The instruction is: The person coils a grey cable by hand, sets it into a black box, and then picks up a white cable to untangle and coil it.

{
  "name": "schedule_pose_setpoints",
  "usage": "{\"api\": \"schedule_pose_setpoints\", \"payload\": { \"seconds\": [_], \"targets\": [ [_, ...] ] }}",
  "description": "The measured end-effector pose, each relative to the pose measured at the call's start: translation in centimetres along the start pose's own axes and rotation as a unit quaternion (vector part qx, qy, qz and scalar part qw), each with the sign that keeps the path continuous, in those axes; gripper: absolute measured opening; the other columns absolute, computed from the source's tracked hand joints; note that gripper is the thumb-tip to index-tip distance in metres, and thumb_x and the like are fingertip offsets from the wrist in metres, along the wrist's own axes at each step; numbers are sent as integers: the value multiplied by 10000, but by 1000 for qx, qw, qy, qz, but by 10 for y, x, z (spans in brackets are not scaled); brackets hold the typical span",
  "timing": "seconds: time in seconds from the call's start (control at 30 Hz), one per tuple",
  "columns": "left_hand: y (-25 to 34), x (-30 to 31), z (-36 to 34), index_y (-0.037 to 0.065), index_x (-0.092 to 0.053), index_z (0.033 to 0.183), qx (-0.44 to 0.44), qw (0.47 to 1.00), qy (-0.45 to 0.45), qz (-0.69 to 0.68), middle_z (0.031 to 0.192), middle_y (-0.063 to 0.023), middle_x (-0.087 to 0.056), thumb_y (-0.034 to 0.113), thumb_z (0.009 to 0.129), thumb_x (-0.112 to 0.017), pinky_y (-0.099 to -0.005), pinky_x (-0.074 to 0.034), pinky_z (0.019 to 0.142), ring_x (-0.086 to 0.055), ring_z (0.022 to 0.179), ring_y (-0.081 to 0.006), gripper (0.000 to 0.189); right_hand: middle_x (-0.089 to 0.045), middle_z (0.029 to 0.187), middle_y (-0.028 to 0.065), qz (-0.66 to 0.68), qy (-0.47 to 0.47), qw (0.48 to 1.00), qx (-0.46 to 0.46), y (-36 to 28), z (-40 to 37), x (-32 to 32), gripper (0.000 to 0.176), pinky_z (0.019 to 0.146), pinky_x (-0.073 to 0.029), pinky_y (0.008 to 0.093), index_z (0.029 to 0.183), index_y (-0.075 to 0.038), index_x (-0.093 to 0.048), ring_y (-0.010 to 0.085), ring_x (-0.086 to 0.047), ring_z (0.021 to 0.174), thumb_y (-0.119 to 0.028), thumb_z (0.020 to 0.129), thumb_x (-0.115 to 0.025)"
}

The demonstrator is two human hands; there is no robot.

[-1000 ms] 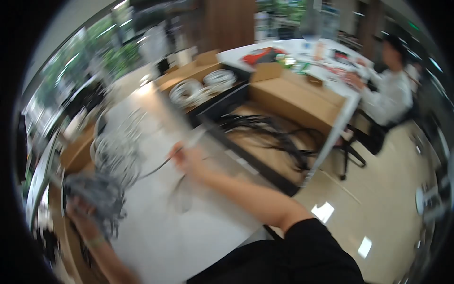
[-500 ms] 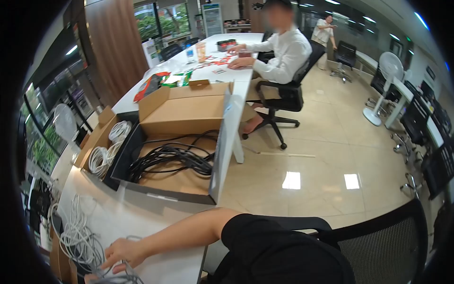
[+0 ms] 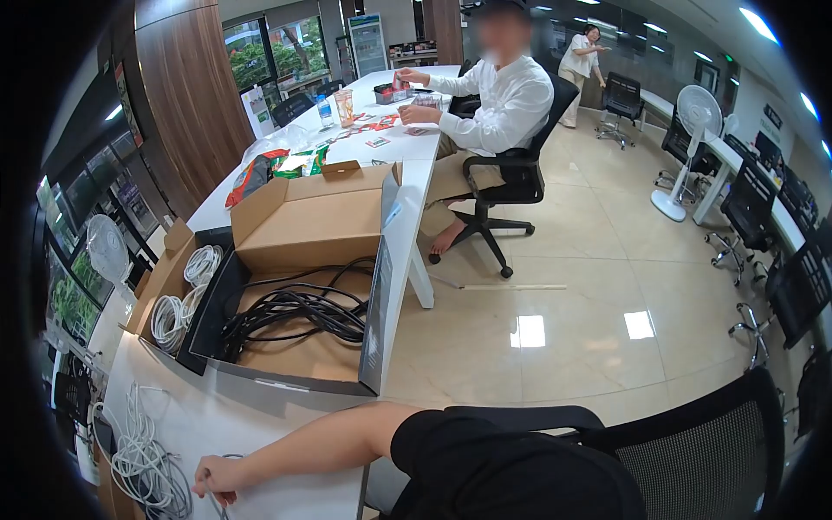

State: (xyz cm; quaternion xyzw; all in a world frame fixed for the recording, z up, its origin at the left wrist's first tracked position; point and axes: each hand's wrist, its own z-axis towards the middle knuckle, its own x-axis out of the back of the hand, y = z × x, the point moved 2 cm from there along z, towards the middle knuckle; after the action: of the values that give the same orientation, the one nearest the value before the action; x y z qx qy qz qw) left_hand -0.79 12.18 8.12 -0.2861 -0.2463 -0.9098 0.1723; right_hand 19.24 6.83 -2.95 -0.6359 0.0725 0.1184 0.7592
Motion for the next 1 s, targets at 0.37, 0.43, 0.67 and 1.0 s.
{"api": "schedule_pose_setpoints", "payload": {
  "seconds": [0.37,0.43,0.67,1.0],
  "targets": [
    [-8,14,0,-30,-317,1164,-24,997,53,53,1027,-180,-454,267,708,-678,-387,-423,780,-499,890,-292,653,-451,454,36,274,164,939,-127,4,18,32,323,310,-289,218,965,-117,-436,93,-393,320,-415,842,-461],
    [-8,19,1,-30,-306,1184,-35,995,62,69,1051,-186,-451,257,704,-684,-393,-424,799,-499,914,-299,675,-500,506,57,275,153,945,-90,8,20,25,292,322,-315,227,975,-115,-417,107,-422,342,-381,860,-449],
    [-19,39,1,-28,-265,1254,-93,981,91,146,1135,-208,-444,223,690,-706,-413,-427,867,-497,1001,-322,759,-502,522,56,2,189,977,-101,-9,4,19,368,390,-393,268,1076,-59,-395,150,-480,385,-371,882,-420],
    [-70,3,-17,10,-411,1199,131,928,268,-221,1079,-155,-521,123,662,-716,-346,-465,755,-548,927,-248,627,-514,923,129,-376,94,873,297,-18,-18,-11,348,809,-354,393,982,-14,-504,289,-466,958,-326,827,-493]
  ]
}}
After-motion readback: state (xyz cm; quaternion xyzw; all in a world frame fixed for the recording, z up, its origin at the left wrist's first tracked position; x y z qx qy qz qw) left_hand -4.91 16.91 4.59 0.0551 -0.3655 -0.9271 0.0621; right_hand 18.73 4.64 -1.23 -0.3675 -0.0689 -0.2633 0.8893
